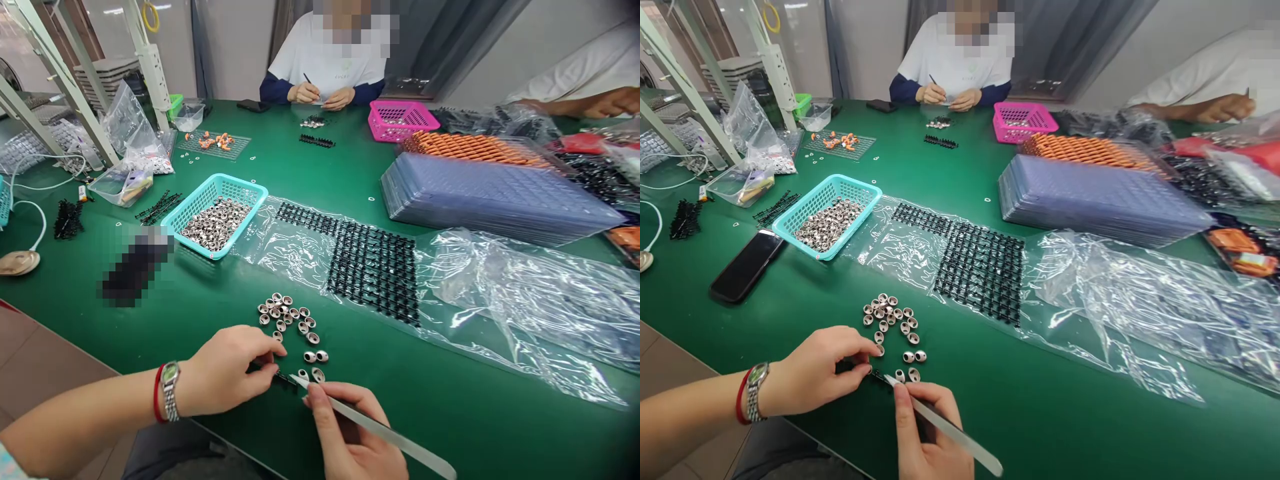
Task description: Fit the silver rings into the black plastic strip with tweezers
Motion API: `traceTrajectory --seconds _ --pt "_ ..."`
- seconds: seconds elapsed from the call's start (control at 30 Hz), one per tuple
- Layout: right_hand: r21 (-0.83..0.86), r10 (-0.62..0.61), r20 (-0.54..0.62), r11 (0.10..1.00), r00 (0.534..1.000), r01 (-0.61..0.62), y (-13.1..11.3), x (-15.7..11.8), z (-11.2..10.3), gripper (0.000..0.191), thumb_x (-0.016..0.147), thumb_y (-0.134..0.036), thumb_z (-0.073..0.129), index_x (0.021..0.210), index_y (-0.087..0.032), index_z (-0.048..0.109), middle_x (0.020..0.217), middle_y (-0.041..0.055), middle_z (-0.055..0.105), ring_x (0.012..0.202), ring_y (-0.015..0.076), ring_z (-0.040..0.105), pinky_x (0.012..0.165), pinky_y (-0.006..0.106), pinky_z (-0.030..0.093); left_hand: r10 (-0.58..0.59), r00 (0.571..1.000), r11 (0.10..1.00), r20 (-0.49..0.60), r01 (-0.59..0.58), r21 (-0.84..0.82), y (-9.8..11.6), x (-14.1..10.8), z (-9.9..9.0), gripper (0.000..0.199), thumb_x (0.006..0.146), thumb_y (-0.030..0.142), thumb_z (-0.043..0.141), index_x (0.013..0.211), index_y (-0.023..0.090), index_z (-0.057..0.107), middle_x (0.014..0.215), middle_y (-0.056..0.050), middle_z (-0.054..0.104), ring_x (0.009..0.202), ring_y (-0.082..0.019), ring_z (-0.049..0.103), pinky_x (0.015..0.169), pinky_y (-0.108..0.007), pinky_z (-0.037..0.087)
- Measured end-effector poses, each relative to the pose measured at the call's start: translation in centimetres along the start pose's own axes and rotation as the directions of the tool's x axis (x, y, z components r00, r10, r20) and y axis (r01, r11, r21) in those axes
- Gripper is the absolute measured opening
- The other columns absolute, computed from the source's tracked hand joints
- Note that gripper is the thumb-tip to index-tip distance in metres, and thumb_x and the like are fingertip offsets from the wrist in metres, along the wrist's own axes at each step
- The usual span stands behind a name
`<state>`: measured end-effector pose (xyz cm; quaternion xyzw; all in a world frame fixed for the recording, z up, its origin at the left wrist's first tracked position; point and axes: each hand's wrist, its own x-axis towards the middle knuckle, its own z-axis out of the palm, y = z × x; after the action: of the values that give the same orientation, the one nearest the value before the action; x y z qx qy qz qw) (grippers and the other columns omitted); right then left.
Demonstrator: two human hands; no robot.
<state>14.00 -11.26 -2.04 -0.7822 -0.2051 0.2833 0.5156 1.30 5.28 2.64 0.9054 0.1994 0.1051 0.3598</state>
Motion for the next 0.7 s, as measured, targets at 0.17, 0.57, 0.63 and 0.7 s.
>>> traceTrajectory --seconds 0.17,0.57,0.63,0.7 --pt "0.034 -0.018 -0.066 0.999 0.998 0.02 -1.3 -0.7 2.2 0.048 0.088 -0.073 0.067 0.082 -0.026 0.067 0.083 -0.0004 0.07 0.075 0.0171 0.067 0.073 0.028 0.049 -0.029 0.996 0.998 -0.085 0.023 -0.064 -0.1 -2.3 1.8 0.018 0.091 0.005 0.063 0.095 0.016 0.077 0.091 -0.007 0.079 0.086 -0.021 0.072 0.08 -0.028 0.057" --pt "-0.05 -0.055 -0.073 0.997 0.996 0.051 -1.1 -1.0 2.3 0.044 0.092 -0.07 0.064 0.083 -0.026 0.066 0.084 -0.002 0.069 0.075 0.0172 0.065 0.075 0.029 0.045 -0.056 0.996 0.988 -0.067 0.045 -0.15 -0.5 -2.6 2.1 0.017 0.095 0.007 0.063 0.097 0.019 0.075 0.095 -0.005 0.08 0.089 -0.02 0.072 0.086 -0.029 0.058" --pt "-0.046 -0.064 -0.073 0.997 0.995 0.061 -1.0 -1.0 2.3 0.043 0.092 -0.07 0.064 0.087 -0.027 0.067 0.088 -0.0012 0.071 0.078 0.0178 0.068 0.077 0.03 0.047 -0.052 0.997 0.988 -0.06 0.043 -0.145 -0.6 -2.6 2.1 0.016 0.095 0.008 0.063 0.098 0.019 0.075 0.096 -0.005 0.08 0.088 -0.02 0.071 0.086 -0.03 0.058" --pt "-0.026 -0.073 -0.071 0.997 0.995 0.071 -0.9 -1.1 2.4 0.043 0.093 -0.07 0.063 0.091 -0.027 0.069 0.093 -0.0002 0.073 0.084 0.0185 0.07 0.082 0.029 0.049 -0.045 0.997 0.99 -0.058 0.037 -0.134 -0.6 -2.6 2.2 0.016 0.096 0.009 0.062 0.098 0.019 0.075 0.096 -0.005 0.08 0.088 -0.02 0.071 0.086 -0.03 0.058"
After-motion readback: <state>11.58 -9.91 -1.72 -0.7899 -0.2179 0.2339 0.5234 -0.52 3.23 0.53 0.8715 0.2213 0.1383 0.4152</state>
